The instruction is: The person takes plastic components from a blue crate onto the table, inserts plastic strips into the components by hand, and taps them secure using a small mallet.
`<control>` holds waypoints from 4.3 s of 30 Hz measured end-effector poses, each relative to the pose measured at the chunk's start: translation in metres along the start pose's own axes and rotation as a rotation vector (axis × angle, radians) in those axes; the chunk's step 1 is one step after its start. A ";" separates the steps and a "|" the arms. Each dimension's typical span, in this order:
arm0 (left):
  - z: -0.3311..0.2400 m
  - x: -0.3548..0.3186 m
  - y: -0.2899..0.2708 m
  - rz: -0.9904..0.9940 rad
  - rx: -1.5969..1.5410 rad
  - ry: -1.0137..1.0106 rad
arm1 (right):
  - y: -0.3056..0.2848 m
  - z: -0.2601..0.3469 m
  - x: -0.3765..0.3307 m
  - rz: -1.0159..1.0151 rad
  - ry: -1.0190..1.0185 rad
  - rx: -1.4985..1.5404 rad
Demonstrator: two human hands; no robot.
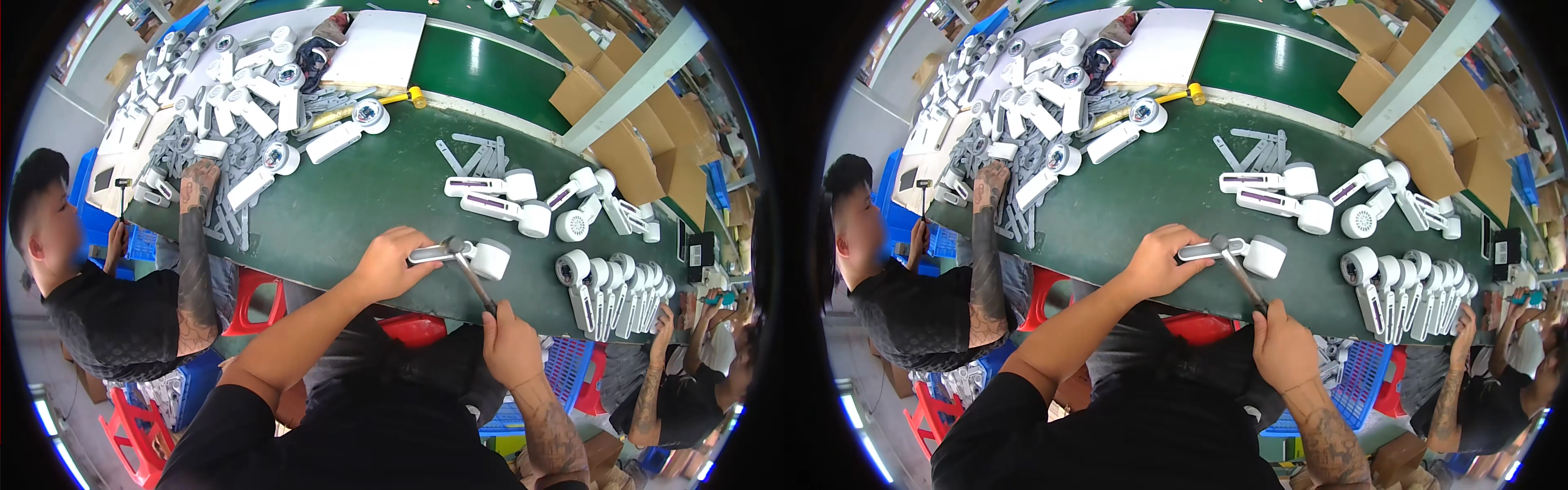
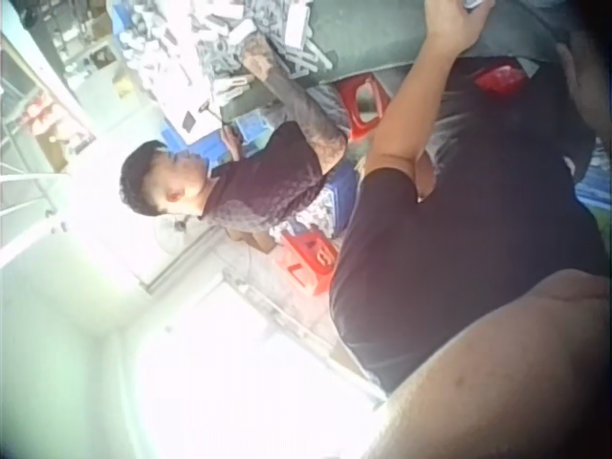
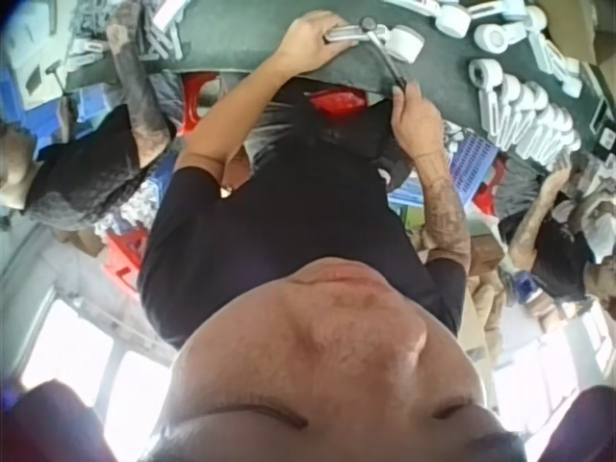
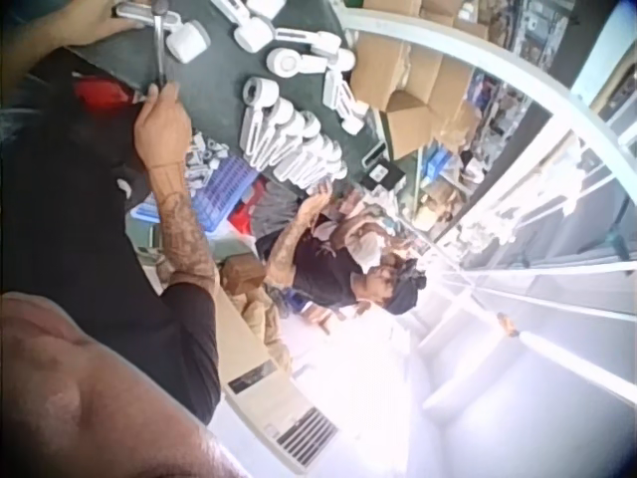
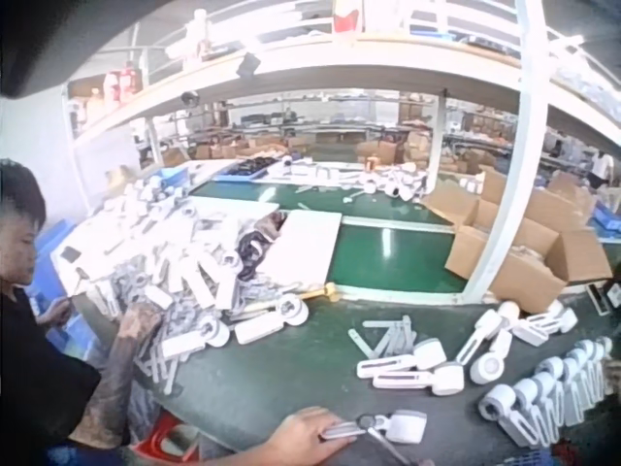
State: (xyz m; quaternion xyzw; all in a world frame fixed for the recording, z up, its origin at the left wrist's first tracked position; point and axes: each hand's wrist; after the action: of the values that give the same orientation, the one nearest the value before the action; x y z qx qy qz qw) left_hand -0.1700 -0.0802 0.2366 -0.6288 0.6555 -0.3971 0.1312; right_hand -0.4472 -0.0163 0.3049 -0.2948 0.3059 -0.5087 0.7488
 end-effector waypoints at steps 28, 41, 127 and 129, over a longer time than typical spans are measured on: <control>-0.007 -0.024 -0.030 0.112 0.008 -0.364 | -0.033 0.001 0.016 -0.211 -0.028 0.325; 0.040 -0.056 -0.136 -0.726 -0.590 -0.868 | -0.073 -0.071 0.043 -0.522 0.190 0.325; 0.010 0.027 0.008 0.008 0.014 0.069 | -0.028 0.019 0.005 -0.118 -0.026 0.162; 0.007 0.027 0.006 0.018 0.000 0.057 | -0.018 0.006 0.009 -0.057 0.036 0.078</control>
State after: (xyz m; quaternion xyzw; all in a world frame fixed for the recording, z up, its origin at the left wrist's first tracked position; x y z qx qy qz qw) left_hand -0.1743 -0.1084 0.2366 -0.6114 0.6645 -0.4136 0.1161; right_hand -0.4501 -0.0292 0.3210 -0.2647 0.2906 -0.5465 0.7395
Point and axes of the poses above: each hand's wrist, its own x-axis towards the middle knuckle, its own y-axis out of the palm, z = x × y, and after that the axes turned 13 degrees about x, right-handed
